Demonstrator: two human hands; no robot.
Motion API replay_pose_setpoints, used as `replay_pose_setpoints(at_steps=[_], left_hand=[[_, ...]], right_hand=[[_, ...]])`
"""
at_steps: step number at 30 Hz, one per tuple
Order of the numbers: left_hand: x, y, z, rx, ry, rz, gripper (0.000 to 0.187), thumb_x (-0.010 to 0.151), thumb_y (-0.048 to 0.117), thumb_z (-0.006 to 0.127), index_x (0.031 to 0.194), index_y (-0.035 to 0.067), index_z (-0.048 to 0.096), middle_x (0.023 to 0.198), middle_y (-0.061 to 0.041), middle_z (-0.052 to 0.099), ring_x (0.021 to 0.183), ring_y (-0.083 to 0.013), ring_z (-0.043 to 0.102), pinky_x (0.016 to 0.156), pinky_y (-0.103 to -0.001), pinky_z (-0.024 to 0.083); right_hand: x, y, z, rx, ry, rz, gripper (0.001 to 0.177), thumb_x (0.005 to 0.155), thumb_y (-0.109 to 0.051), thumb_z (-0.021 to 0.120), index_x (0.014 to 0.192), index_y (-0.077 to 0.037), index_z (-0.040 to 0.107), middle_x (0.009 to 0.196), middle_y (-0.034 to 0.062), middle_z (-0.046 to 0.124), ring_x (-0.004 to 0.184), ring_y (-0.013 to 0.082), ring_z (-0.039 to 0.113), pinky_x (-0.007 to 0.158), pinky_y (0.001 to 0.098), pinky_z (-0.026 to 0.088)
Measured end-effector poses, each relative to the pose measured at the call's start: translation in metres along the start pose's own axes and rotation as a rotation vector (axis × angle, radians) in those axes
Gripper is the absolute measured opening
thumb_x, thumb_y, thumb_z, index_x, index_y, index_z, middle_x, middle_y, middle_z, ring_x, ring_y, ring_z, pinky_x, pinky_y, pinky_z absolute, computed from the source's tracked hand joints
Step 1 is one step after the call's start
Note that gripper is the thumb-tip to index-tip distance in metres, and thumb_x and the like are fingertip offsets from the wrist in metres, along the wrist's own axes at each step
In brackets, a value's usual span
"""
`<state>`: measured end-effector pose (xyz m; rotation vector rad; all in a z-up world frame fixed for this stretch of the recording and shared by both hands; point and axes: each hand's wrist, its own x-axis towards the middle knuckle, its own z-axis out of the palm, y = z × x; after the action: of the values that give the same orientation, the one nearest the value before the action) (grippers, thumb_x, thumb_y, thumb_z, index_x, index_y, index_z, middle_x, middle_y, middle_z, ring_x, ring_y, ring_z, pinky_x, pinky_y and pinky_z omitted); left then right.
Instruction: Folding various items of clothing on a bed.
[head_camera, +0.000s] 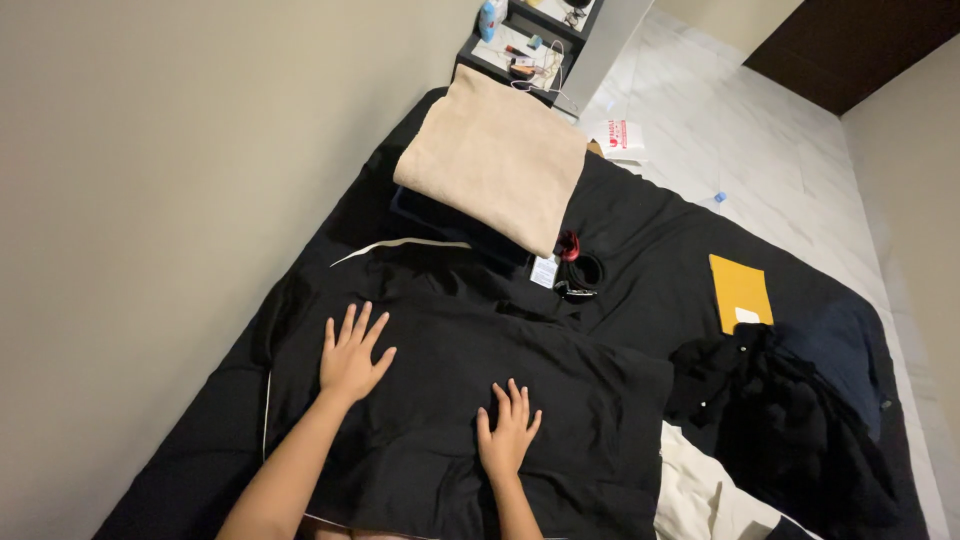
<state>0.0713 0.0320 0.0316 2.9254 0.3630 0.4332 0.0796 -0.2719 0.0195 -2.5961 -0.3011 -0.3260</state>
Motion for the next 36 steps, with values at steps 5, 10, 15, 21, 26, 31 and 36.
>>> replay_pose_setpoints(at_steps=[5, 10, 15, 21, 26, 31, 36], left_hand=[[0.018, 0.002, 0.004, 0.018, -0.023, -0.004, 0.069, 0.094, 0.058, 0.048, 0.156, 0.031, 0.036, 0.167, -0.004, 0.027, 0.155, -0.0279, 0.020, 0.124, -0.057, 0.013], [0.027, 0.002, 0.002, 0.076, -0.081, -0.040, 0.071, 0.095, 0.059, 0.045, 0.158, 0.032, 0.031, 0.168, -0.001, 0.022, 0.156, -0.0261, 0.016, 0.124, -0.056, 0.010], [0.027, 0.000, 0.004, 0.061, -0.127, -0.053, 0.071, 0.095, 0.060, 0.044, 0.159, 0.033, 0.028, 0.169, 0.000, 0.019, 0.156, -0.0250, 0.014, 0.124, -0.056, 0.008], [0.000, 0.013, 0.015, 0.007, 0.021, -0.084, 0.067, 0.097, 0.055, 0.047, 0.157, 0.027, 0.037, 0.167, -0.004, 0.028, 0.155, -0.0279, 0.021, 0.125, -0.056, 0.012], [-0.045, 0.036, 0.009, -0.069, 0.003, -0.029, 0.065, 0.094, 0.049, 0.052, 0.153, 0.025, 0.041, 0.165, -0.007, 0.030, 0.153, -0.0310, 0.023, 0.122, -0.056, 0.016], [-0.054, 0.040, -0.003, -0.176, -0.043, 0.016, 0.062, 0.094, 0.046, 0.055, 0.152, 0.026, 0.042, 0.165, -0.006, 0.030, 0.153, -0.0308, 0.024, 0.122, -0.055, 0.019], [-0.038, 0.038, -0.008, -0.100, -0.089, 0.116, 0.067, 0.092, 0.044, 0.056, 0.154, 0.028, 0.038, 0.165, -0.006, 0.025, 0.152, -0.0302, 0.021, 0.121, -0.057, 0.016]], right_hand=[[-0.001, -0.002, -0.001, 0.004, -0.001, 0.003, 0.051, 0.086, -0.032, 0.067, 0.135, -0.019, 0.061, 0.155, 0.0032, 0.046, 0.151, 0.0271, 0.031, 0.121, 0.0614, 0.012], [0.001, -0.005, -0.001, -0.003, 0.014, 0.012, 0.052, 0.086, -0.033, 0.067, 0.136, -0.020, 0.061, 0.155, 0.0027, 0.047, 0.151, 0.0262, 0.031, 0.121, 0.0605, 0.012], [-0.001, -0.002, -0.001, -0.018, -0.005, 0.013, 0.052, 0.087, -0.034, 0.066, 0.136, -0.019, 0.060, 0.156, 0.0035, 0.045, 0.151, 0.0264, 0.030, 0.121, 0.0606, 0.010], [-0.002, -0.002, -0.004, 0.007, 0.009, 0.002, 0.051, 0.087, -0.034, 0.066, 0.136, -0.019, 0.060, 0.155, 0.0030, 0.046, 0.151, 0.0268, 0.030, 0.121, 0.0608, 0.011], [0.002, -0.003, -0.004, 0.025, -0.002, 0.016, 0.052, 0.086, -0.033, 0.068, 0.136, -0.019, 0.060, 0.154, 0.0029, 0.046, 0.151, 0.0269, 0.030, 0.121, 0.0607, 0.012], [-0.004, -0.002, -0.006, 0.056, 0.011, 0.015, 0.050, 0.088, -0.032, 0.067, 0.135, -0.019, 0.060, 0.156, 0.0042, 0.046, 0.150, 0.0274, 0.031, 0.120, 0.0607, 0.013], [-0.001, -0.002, -0.002, 0.014, 0.009, 0.013, 0.051, 0.086, -0.032, 0.068, 0.134, -0.018, 0.061, 0.153, 0.0036, 0.048, 0.149, 0.0287, 0.032, 0.121, 0.0611, 0.012]])
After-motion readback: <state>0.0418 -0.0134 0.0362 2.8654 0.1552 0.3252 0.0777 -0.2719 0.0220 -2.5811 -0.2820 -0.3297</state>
